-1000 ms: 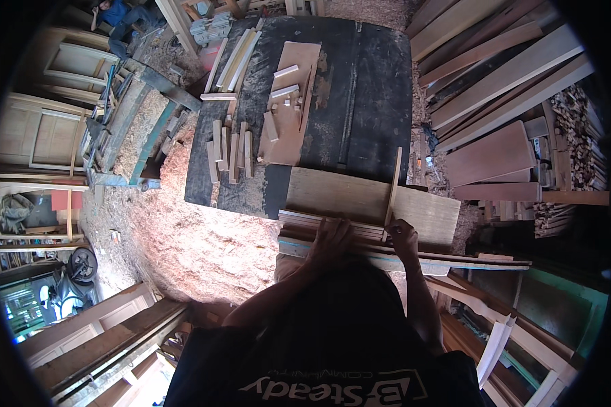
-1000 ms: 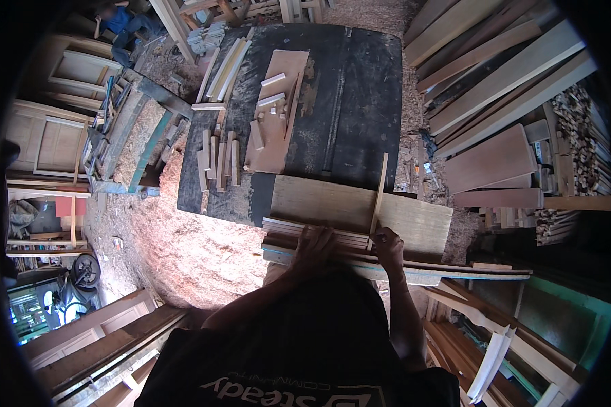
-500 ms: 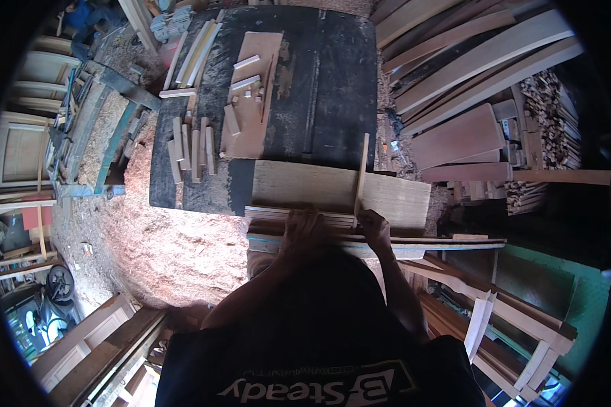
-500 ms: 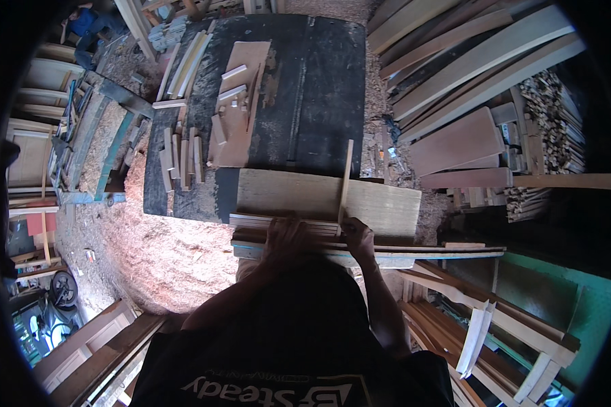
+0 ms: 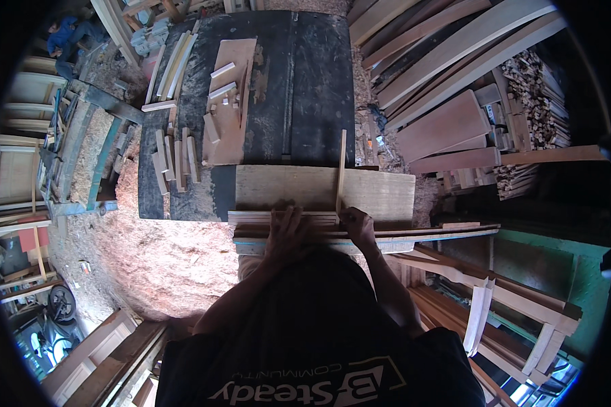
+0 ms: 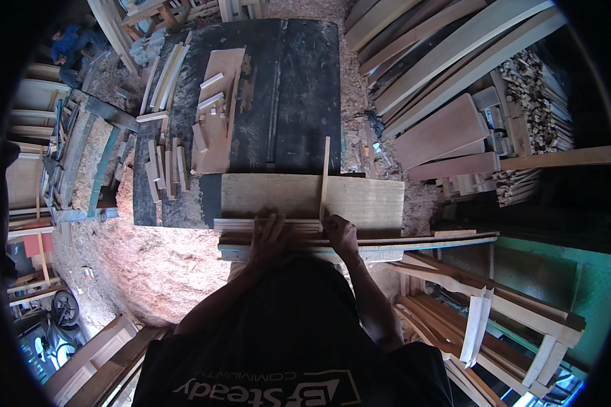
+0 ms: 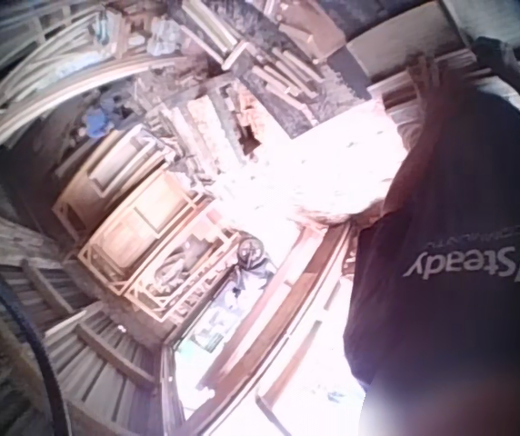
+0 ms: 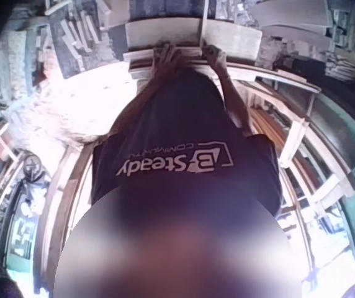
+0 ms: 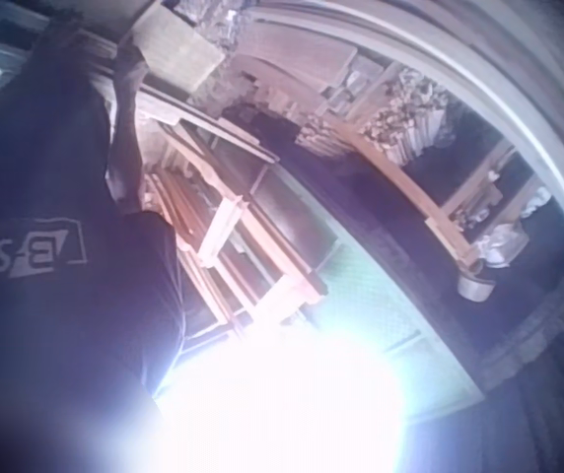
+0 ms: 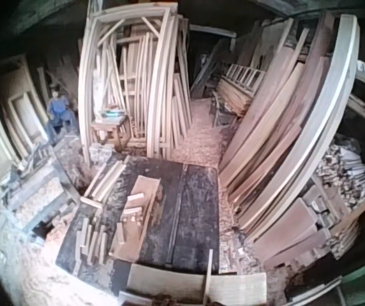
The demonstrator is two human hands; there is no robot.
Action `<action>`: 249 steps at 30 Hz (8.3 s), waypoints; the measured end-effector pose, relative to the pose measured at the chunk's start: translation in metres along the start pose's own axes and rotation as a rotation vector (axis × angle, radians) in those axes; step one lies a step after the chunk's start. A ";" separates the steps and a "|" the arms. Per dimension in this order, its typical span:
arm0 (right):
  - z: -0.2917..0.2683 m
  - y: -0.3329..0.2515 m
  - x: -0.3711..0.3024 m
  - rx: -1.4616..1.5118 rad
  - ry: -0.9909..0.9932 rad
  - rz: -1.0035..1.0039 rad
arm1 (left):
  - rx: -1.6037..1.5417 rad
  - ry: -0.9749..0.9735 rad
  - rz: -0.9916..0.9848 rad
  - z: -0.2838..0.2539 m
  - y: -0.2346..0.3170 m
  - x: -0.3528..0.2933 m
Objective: The person arranges small wooden strips on a table saw, then uses a nail gun to fasten them into rectangular frames. The person repeatedly picks up strips, aligns them, and nails them together, stacking completed frames on the table.
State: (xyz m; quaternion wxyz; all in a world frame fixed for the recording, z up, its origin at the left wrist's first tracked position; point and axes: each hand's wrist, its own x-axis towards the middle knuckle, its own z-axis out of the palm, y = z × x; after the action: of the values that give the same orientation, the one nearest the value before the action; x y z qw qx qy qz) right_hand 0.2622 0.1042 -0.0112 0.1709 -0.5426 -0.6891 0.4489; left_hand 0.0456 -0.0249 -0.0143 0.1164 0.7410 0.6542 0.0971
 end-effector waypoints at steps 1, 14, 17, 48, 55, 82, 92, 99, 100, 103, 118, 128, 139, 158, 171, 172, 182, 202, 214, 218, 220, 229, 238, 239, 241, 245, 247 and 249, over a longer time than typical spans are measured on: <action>0.000 -0.001 0.000 0.007 -0.015 0.050 | 0.007 0.017 0.009 0.001 0.000 0.000; 0.001 0.003 0.006 -0.051 -0.062 0.030 | -0.011 0.074 0.016 0.002 -0.004 0.000; 0.001 0.007 0.008 0.000 -0.089 -0.003 | 0.001 0.058 -0.004 0.001 -0.003 0.001; 0.015 0.017 0.012 -0.366 0.089 -0.080 | -0.046 0.079 -0.096 0.004 0.000 -0.007; 0.042 0.010 0.003 -0.466 0.333 -0.004 | -0.033 0.086 -0.079 0.005 -0.001 -0.005; 0.046 -0.049 0.128 -0.608 0.517 -0.031 | 0.015 0.262 -0.058 -0.012 -0.060 0.117; 0.030 -0.066 0.210 -0.573 0.495 -0.095 | 0.095 0.200 -0.081 -0.031 -0.095 0.189; 0.028 -0.076 0.237 -0.605 0.501 0.000 | 0.035 0.222 -0.066 -0.031 -0.109 0.213; 0.027 -0.075 0.239 -0.588 0.501 -0.002 | 0.035 0.227 -0.064 -0.031 -0.109 0.215; 0.026 -0.070 0.244 -0.591 0.497 0.004 | 0.000 0.203 -0.070 -0.035 -0.109 0.218; -0.023 -0.065 0.222 0.871 0.347 -0.221 | -0.016 0.009 -0.079 -0.042 -0.109 0.217; -0.061 -0.077 0.173 0.878 0.259 0.004 | 0.075 0.105 -0.048 -0.030 -0.108 0.219; -0.056 -0.099 0.155 0.278 0.133 -0.088 | 0.068 0.207 -0.065 -0.029 -0.099 0.206; 0.094 -0.259 0.080 -0.583 -0.530 -1.012 | 0.243 0.041 -0.089 0.015 -0.004 0.022; 0.170 -0.280 0.033 -0.306 -0.821 -0.676 | 0.066 -0.010 -0.084 0.012 -0.002 0.010; 0.182 -0.286 0.033 -0.351 -0.836 -0.706 | 0.068 -0.036 -0.093 0.013 -0.002 0.010; 0.316 -0.288 0.048 -0.889 -1.099 -0.773 | -0.053 -0.175 -0.064 0.018 -0.003 0.021; 0.308 -0.263 0.056 -1.146 -1.059 -0.730 | 0.426 -0.055 -0.159 0.031 0.003 0.016; 0.306 -0.250 0.066 -1.040 -1.031 -0.847 | 0.042 -0.099 -0.065 0.018 -0.001 0.015; 0.303 -0.247 0.069 -0.966 -0.978 -0.889 | 0.021 -0.094 -0.064 0.018 -0.002 0.015; 0.301 -0.245 0.068 -1.009 -0.985 -0.867 | -0.012 -0.110 -0.047 0.017 -0.004 0.015; 0.284 -0.277 0.056 -0.674 -0.838 -0.962 | -0.020 -0.065 -0.091 0.006 -0.006 0.007; 0.020 -0.198 0.020 0.243 -0.090 -0.429 | -0.059 -0.055 -0.081 0.002 -0.006 0.011; -0.009 -0.172 0.007 0.269 0.052 -0.330 | -0.051 -0.036 -0.082 0.002 -0.008 0.012; -0.050 -0.120 -0.023 0.269 0.334 -0.268 | -0.079 -0.025 -0.098 0.002 -0.007 0.013; -0.076 -0.036 -0.096 0.156 0.759 -0.095 | -0.067 -0.002 -0.085 -0.001 -0.006 0.015; -0.062 -0.006 -0.114 0.234 0.887 -0.066 | -0.046 0.012 -0.077 -0.004 -0.005 0.015; -0.045 0.010 -0.125 0.369 0.884 -0.099 | -0.064 0.027 -0.063 -0.008 -0.004 0.017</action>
State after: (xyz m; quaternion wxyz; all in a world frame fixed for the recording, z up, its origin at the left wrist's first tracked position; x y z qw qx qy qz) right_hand 0.3448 0.0113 0.0358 0.5621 -0.6085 -0.4843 0.2816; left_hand 0.0419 -0.0071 -0.0080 0.1340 0.7145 0.6753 0.1243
